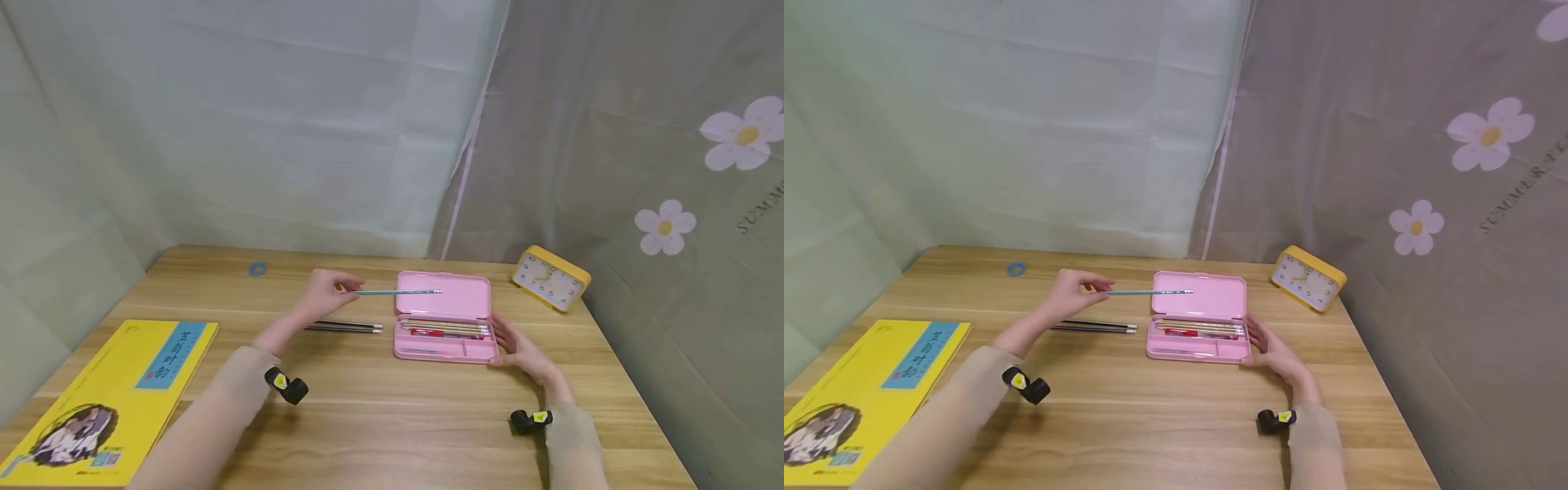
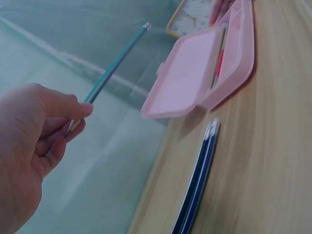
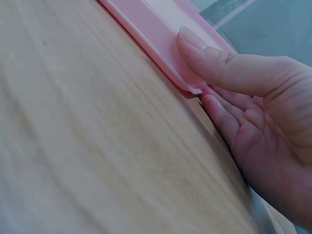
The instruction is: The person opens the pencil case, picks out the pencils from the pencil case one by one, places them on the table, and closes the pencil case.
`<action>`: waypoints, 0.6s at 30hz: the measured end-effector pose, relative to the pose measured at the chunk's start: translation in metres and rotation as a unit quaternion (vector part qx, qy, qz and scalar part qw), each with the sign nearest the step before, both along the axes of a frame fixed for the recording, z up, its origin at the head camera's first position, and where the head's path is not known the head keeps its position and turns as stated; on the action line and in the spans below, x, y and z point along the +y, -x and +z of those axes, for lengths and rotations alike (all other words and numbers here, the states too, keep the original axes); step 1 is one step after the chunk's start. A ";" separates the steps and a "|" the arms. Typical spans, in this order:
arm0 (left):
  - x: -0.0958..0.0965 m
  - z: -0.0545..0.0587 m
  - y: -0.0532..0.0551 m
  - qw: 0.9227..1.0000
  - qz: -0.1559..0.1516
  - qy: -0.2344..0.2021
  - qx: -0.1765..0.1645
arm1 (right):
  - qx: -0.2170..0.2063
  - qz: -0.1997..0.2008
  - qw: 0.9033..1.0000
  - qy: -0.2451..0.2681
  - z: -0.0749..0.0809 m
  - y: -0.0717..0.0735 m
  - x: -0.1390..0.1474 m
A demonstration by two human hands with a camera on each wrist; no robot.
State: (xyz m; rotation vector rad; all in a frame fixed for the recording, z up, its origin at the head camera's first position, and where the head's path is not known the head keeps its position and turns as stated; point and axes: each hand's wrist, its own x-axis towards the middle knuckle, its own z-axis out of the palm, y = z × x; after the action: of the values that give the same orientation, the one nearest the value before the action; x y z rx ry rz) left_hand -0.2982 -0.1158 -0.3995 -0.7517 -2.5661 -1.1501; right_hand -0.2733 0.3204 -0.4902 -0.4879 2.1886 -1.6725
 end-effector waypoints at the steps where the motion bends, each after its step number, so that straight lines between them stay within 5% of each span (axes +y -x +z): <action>1: -0.005 0.000 0.000 1.000 0.001 -0.006 0.006 | 0.000 -0.001 1.000 -0.001 0.000 0.000 0.000; 7: -0.037 -0.001 -0.005 0.999 0.019 -0.022 -0.017 | 0.003 0.000 1.000 0.003 0.000 -0.001 0.001; 18: -0.089 -0.008 -0.015 0.996 0.058 0.012 -0.060 | 0.000 0.002 1.000 0.002 0.000 -0.001 0.001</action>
State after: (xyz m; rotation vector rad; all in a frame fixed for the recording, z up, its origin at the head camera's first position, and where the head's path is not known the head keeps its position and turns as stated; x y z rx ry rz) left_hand -0.2837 -0.2051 -0.4073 -0.5472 -2.6853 -1.1634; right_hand -0.2725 0.3216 -0.4901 -0.4931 2.1838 -1.6765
